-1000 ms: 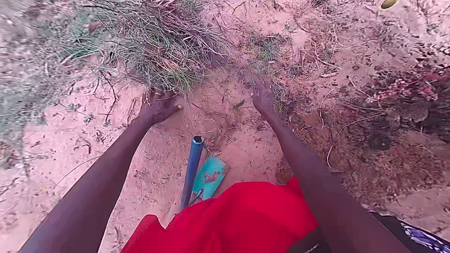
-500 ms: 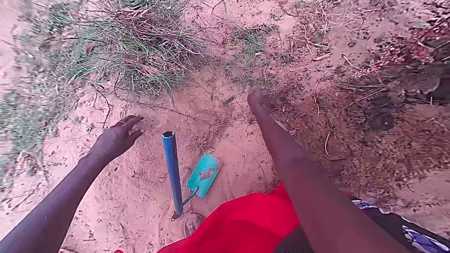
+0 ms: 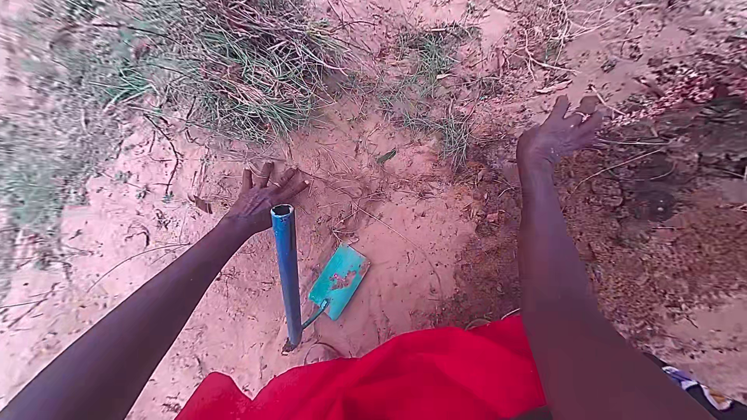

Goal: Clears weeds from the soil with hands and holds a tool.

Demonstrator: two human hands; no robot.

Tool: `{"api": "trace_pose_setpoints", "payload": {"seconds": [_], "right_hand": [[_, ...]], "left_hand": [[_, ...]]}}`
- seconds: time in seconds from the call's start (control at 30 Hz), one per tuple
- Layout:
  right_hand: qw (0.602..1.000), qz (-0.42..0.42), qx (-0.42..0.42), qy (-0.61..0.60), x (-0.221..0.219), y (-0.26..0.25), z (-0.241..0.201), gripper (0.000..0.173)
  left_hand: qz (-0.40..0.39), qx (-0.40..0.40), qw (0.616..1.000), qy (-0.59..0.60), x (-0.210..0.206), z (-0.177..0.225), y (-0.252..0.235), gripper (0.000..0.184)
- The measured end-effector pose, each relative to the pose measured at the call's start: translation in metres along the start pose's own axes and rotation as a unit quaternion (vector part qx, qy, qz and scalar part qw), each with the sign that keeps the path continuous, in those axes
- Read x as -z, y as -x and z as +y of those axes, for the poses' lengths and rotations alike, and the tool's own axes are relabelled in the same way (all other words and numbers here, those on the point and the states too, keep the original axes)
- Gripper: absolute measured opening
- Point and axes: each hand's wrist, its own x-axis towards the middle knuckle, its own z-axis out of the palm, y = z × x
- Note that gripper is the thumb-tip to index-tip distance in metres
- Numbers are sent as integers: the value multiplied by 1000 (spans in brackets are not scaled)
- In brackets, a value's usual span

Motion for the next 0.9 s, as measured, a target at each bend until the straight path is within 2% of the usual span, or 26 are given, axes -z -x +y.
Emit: {"api": "trace_pose_setpoints", "payload": {"seconds": [0.07,0.13,0.17,0.23,0.33,0.47,0.53,0.63,0.73,0.77,0.83,0.9], "right_hand": [[991,-93,28,-87,-20,-2,4,38],[962,-225,34,-150,-57,8,5,32],[951,-261,46,-160,-77,14,4,33],[947,-270,54,-166,-103,24,-2,41],[964,-207,24,-166,-122,33,-10,52],[965,-126,-110,-204,-123,41,-13,47],[969,-138,-89,-186,-133,49,-11,41],[979,-160,-42,-118,-139,48,-22,48],[982,-159,-29,-92,-143,36,-32,38],[979,-167,-24,-112,-141,33,-34,36],[960,-166,-25,-225,-148,28,-29,34],[908,-182,-91,-367,-160,23,-24,37]], "left_hand": [[20,71,997,-4,5,-1,0,86],[30,180,983,26,8,-1,4,111],[43,234,970,58,5,-1,7,126],[69,326,936,117,-9,-7,11,146],[4,416,894,169,-14,-13,16,161],[-43,440,881,169,-16,-16,6,165],[-39,451,876,165,-16,-15,4,167],[-21,452,875,173,-19,-14,3,172],[-13,452,876,170,-23,-15,3,175],[-22,455,874,170,-22,-15,2,175],[-37,460,870,172,-20,-18,0,175],[-42,459,873,162,-20,-18,-1,175]]}}
